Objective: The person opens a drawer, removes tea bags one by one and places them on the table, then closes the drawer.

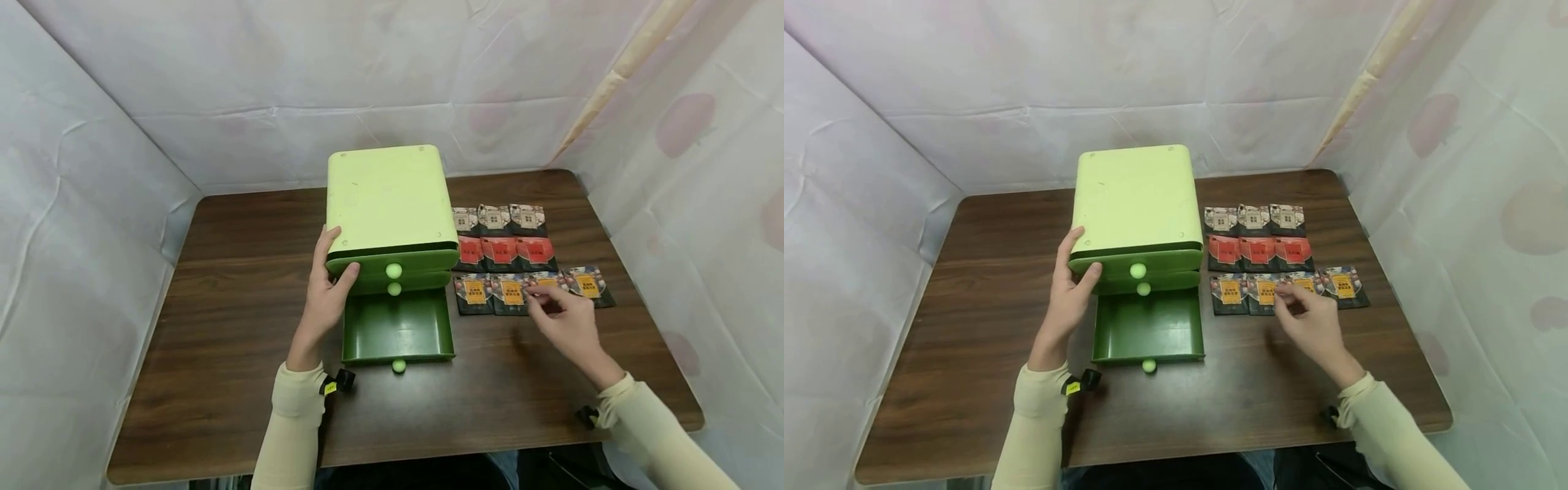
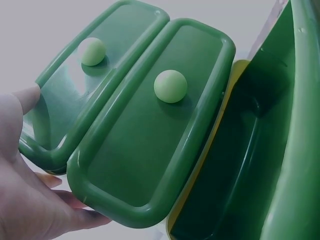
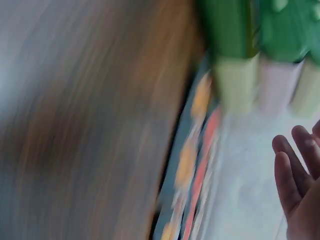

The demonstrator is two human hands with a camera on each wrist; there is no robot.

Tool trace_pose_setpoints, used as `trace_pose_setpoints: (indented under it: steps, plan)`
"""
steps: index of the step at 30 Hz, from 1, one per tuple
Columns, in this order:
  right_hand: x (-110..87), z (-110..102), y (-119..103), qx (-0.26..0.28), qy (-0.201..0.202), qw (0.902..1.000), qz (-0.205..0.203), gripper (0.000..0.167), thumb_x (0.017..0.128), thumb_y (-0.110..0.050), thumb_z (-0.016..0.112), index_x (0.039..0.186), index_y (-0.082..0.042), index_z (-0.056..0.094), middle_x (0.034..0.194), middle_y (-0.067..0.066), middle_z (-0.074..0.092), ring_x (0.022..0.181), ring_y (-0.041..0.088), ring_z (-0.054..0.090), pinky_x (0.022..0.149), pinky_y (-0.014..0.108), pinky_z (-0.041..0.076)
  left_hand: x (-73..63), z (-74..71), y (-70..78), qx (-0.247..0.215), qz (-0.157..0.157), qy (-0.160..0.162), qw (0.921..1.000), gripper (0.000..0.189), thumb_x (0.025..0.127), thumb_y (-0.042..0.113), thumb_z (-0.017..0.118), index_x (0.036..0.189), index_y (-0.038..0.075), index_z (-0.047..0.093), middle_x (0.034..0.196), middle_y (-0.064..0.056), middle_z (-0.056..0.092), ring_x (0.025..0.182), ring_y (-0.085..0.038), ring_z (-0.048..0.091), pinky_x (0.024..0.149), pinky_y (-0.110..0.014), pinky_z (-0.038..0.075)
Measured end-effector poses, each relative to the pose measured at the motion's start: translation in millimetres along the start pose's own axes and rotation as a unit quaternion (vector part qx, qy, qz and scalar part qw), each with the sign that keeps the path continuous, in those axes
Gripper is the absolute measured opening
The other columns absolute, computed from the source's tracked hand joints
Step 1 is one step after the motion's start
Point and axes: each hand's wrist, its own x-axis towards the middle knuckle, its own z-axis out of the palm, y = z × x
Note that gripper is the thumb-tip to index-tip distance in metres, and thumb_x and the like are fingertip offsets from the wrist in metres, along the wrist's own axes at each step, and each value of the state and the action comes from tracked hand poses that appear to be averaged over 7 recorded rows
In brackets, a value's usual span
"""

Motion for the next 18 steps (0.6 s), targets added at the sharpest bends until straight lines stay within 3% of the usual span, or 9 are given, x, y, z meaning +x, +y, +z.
trace_pose_setpoints:
  steps: [2, 4, 6, 9, 11, 14, 16, 18]
  plan:
    - [-0.6, 9, -20, 0.079, 0.003, 0.9962, 0.037, 0.016, 0.084, 0.007, 0.069, 0.095, -0.004, 0.073, 0.072, 0.004, 0.069, 0.058, 0.010, 0.063, 0.052, 0.016, 0.047, 0.1, -0.4, 0.2, 0.000, 0.001, 0.000, 1.0000, 0.058, 0.098, -0.001, 0.053, 0.150, 0.003, 0.028, 0.161, -0.013, 0.004, 0.147, -0.020, 0.002, 0.111, -0.052, 0.011]
    - [-1.9, 18, -39, 0.154, -0.008, 0.9848, 0.080, 0.009, 0.087, 0.006, 0.068, 0.093, -0.001, 0.071, 0.073, 0.010, 0.069, 0.059, 0.013, 0.063, 0.051, 0.021, 0.049, 0.2, -0.6, 0.2, 0.000, 0.001, 0.001, 1.0000, 0.058, 0.098, -0.001, 0.053, 0.150, 0.002, 0.028, 0.161, -0.013, 0.004, 0.147, -0.022, 0.002, 0.111, -0.052, 0.011]
    - [-3.5, 24, -55, 0.231, -0.046, 0.9625, 0.135, 0.003, 0.091, 0.003, 0.065, 0.093, 0.005, 0.067, 0.073, 0.017, 0.068, 0.060, 0.019, 0.065, 0.052, 0.028, 0.051, 0.3, -0.7, -0.1, 0.000, 0.002, 0.000, 1.0000, 0.058, 0.099, -0.001, 0.053, 0.150, 0.002, 0.028, 0.161, -0.013, 0.005, 0.147, -0.024, 0.002, 0.111, -0.052, 0.011]
    - [-6.4, 30, -72, 0.309, -0.155, 0.9146, 0.210, 0.013, 0.096, -0.004, 0.061, 0.093, 0.008, 0.064, 0.074, 0.020, 0.066, 0.060, 0.024, 0.065, 0.053, 0.038, 0.053, 0.3, -0.6, -0.8, 0.001, 0.001, -0.001, 1.0000, 0.058, 0.099, 0.000, 0.053, 0.151, 0.003, 0.028, 0.161, -0.013, 0.004, 0.147, -0.025, 0.001, 0.111, -0.051, 0.013]
    - [-9.8, 35, -78, 0.317, -0.256, 0.8836, 0.230, 0.016, 0.098, -0.010, 0.059, 0.092, 0.004, 0.066, 0.075, 0.017, 0.066, 0.061, 0.025, 0.065, 0.053, 0.041, 0.053, 0.2, -0.6, -1.1, 0.000, 0.000, -0.002, 1.0000, 0.058, 0.099, 0.000, 0.053, 0.151, 0.003, 0.028, 0.161, -0.012, 0.004, 0.147, -0.023, 0.002, 0.109, -0.051, 0.015]
    - [-17.5, 46, -84, 0.291, -0.396, 0.8453, 0.209, 0.021, 0.100, -0.020, 0.058, 0.092, -0.004, 0.070, 0.078, 0.012, 0.068, 0.062, 0.027, 0.065, 0.053, 0.040, 0.053, 0.0, -0.6, -0.9, -0.001, 0.000, -0.002, 1.0000, 0.058, 0.099, -0.001, 0.053, 0.151, 0.003, 0.028, 0.161, -0.013, 0.004, 0.147, -0.021, 0.002, 0.110, -0.051, 0.014]
    - [-23.4, 55, -89, 0.271, -0.453, 0.8296, 0.183, 0.024, 0.101, -0.025, 0.057, 0.092, -0.008, 0.072, 0.079, 0.010, 0.069, 0.062, 0.028, 0.065, 0.053, 0.037, 0.053, 0.2, -0.6, -0.8, -0.003, 0.000, -0.002, 1.0000, 0.058, 0.098, -0.001, 0.053, 0.151, 0.002, 0.028, 0.161, -0.013, 0.004, 0.147, -0.019, 0.003, 0.110, -0.051, 0.013]
    - [-28.3, 64, -93, 0.249, -0.481, 0.8252, 0.161, 0.028, 0.101, -0.029, 0.055, 0.090, -0.010, 0.072, 0.076, 0.008, 0.068, 0.060, 0.027, 0.064, 0.052, 0.032, 0.051, 0.6, -0.5, -0.7, -0.002, 0.001, -0.001, 1.0000, 0.058, 0.098, -0.001, 0.054, 0.150, 0.003, 0.028, 0.161, -0.013, 0.004, 0.147, -0.018, 0.003, 0.111, -0.052, 0.011]
